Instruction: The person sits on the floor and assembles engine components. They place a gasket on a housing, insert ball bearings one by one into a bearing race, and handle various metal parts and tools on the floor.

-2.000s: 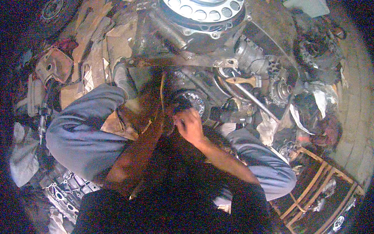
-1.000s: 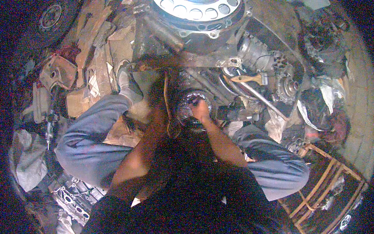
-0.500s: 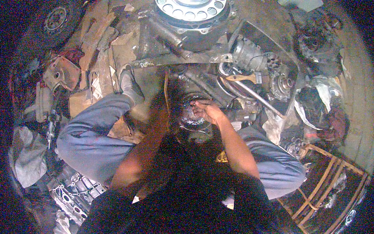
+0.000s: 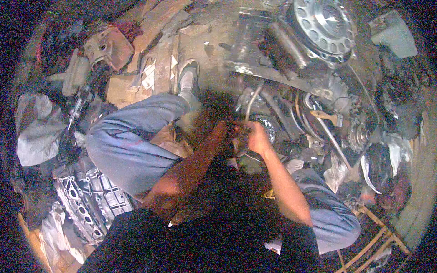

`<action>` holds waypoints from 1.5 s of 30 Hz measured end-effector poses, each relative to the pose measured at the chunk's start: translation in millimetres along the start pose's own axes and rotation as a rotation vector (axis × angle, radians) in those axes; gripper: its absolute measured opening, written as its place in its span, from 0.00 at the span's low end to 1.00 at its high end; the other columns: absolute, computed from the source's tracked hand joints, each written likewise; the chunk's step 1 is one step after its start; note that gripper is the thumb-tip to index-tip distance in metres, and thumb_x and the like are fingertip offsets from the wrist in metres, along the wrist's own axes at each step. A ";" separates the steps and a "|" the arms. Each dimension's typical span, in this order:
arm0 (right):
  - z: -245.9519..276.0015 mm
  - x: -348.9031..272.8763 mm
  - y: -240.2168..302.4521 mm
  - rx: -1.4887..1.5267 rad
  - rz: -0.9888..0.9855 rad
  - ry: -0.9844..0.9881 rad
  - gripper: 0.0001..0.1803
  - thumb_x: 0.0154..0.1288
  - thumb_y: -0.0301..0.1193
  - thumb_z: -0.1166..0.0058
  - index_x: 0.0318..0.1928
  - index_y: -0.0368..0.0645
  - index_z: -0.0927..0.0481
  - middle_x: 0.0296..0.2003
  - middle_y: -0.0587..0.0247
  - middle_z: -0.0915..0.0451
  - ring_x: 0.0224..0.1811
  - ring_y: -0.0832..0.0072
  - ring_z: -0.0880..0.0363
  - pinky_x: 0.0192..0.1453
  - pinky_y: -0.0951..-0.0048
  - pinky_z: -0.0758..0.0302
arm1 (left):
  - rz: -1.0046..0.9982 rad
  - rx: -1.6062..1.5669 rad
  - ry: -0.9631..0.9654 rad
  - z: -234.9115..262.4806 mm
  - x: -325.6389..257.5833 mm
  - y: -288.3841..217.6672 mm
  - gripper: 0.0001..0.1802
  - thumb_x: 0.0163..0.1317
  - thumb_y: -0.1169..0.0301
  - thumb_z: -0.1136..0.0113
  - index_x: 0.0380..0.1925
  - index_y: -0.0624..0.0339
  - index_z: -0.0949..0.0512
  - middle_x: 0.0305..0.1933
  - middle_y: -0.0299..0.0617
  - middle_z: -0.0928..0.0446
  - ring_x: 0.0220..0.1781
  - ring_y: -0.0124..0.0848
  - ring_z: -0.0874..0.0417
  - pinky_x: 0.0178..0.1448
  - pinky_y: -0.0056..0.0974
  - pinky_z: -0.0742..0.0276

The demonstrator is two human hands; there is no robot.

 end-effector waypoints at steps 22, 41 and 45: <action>-9.0 7.2 -36.1 -0.282 0.090 -0.198 0.10 0.76 0.28 0.50 0.45 0.35 0.18 0.29 0.64 0.17 0.27 0.81 0.23 0.28 0.79 0.27 | -0.611 1.296 -0.610 55.9 -24.8 -96.5 0.18 0.67 0.55 0.46 0.40 0.56 0.16 0.36 0.45 0.16 0.37 0.43 0.17 0.45 0.42 0.21; 5.4 -8.3 -51.7 -0.052 0.078 -0.285 0.08 0.71 0.26 0.42 0.45 0.32 0.17 0.41 0.59 0.14 0.38 0.75 0.17 0.44 0.74 0.20 | -0.784 1.119 -0.505 -81.8 69.4 -187.8 0.10 0.57 0.71 0.35 0.38 0.60 0.14 0.38 0.56 0.15 0.42 0.56 0.14 0.48 0.51 0.19; -9.2 -8.7 -27.1 0.144 0.090 -0.248 0.11 0.72 0.31 0.40 0.45 0.33 0.16 0.40 0.60 0.14 0.37 0.77 0.18 0.43 0.75 0.21 | -0.932 1.111 -0.440 -97.0 103.3 -201.8 0.11 0.53 0.76 0.40 0.37 0.63 0.15 0.38 0.60 0.17 0.43 0.58 0.16 0.46 0.56 0.22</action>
Point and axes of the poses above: each hand's wrist, its own x-axis towards the middle knuckle, its own z-axis out of the back of the hand, y = z × x, the point moved 5 cm from there along x, towards the middle knuckle
